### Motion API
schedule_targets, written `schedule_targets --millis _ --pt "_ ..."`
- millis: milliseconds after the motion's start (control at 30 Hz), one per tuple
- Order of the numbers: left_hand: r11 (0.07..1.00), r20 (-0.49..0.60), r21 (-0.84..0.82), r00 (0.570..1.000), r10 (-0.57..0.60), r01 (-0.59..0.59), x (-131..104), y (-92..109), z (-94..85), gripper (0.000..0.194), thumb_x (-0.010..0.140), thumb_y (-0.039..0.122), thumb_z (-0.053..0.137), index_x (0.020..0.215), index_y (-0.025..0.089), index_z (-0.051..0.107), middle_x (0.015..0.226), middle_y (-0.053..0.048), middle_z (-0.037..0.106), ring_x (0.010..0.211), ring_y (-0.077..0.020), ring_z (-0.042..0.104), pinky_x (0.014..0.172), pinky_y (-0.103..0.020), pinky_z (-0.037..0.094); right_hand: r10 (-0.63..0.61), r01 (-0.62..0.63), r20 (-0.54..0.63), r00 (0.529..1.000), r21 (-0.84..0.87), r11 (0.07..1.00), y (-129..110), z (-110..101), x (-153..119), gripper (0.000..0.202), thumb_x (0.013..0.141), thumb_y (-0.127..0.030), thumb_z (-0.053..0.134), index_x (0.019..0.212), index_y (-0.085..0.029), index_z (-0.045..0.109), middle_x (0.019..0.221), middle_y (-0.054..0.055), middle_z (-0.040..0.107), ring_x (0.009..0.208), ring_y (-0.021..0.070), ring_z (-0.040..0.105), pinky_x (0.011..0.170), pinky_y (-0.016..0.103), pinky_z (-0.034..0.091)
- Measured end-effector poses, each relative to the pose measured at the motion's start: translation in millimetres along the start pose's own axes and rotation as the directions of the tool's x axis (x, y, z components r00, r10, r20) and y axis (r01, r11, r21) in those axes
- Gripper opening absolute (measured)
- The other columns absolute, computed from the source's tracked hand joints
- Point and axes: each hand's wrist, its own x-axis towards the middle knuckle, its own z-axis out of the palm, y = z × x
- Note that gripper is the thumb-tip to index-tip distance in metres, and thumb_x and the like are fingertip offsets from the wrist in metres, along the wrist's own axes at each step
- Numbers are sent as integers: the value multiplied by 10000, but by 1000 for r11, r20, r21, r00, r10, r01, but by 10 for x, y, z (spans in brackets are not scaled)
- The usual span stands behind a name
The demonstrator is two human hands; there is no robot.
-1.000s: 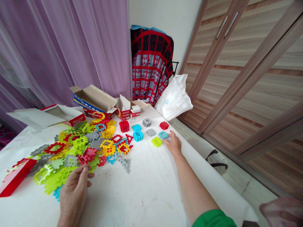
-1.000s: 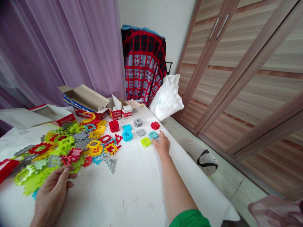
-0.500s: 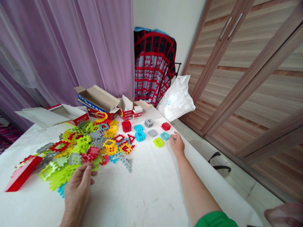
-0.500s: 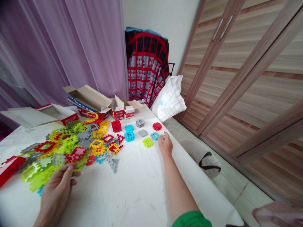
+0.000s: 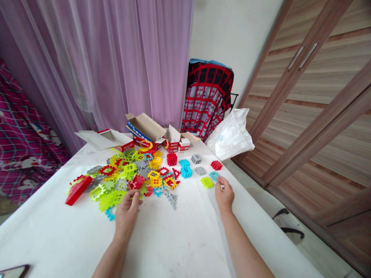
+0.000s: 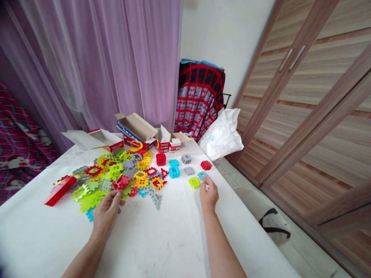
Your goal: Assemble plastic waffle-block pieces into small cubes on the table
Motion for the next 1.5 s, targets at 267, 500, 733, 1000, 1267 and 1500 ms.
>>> schedule_targets --millis 267,500,733,1000,1267,1500 --pt "997 18 -68 1000 26 -24 -71 -26 -27 521 643 712 579 701 196 621 585 2 606 478 -142 569 380 -225 383 -531 512 192 825 143 847 -753 229 -709 278 851 -193 427 959 -195 683 937 73 716 893 200 630 854 357 488" --pt "987 -62 -159 998 -2 -8 -91 -13 -404 584 678 752 514 688 177 611 618 -15 608 478 -134 552 366 -222 360 -627 598 244 740 189 779 -1042 193 -952 286 857 -145 437 976 -217 687 946 60 708 904 201 616 840 349 478" --pt "983 -143 -184 990 -13 -13 -25 -16 -601 615 662 778 510 705 173 614 604 -11 599 466 -125 524 371 -222 354 -693 650 356 626 252 717 -1551 435 -1168 273 830 -134 499 1010 -243 672 1034 35 688 997 204 573 892 358 426" --pt "986 -124 -166 992 -9 -11 -26 -17 -567 614 670 777 506 707 175 622 615 -14 609 471 -126 529 371 -222 353 -732 776 538 419 207 596 -1963 801 -1177 264 824 -141 584 1046 -268 649 1074 18 667 1004 214 535 847 361 404" --pt "992 -99 -128 995 5 -18 -2 -57 -551 589 714 750 488 720 180 634 634 -18 613 509 -136 548 389 -224 382 -711 683 472 521 268 679 -1856 640 -1121 188 867 -181 540 993 -243 664 939 28 707 878 189 616 803 319 447" --pt "996 -84 -87 996 16 -23 -2 -78 -545 555 740 723 484 724 189 636 636 -12 622 515 -138 551 397 -229 389 -354 276 599 719 222 935 -1568 387 -1103 202 839 -234 505 954 -245 671 829 -5 731 710 160 669 671 257 507"
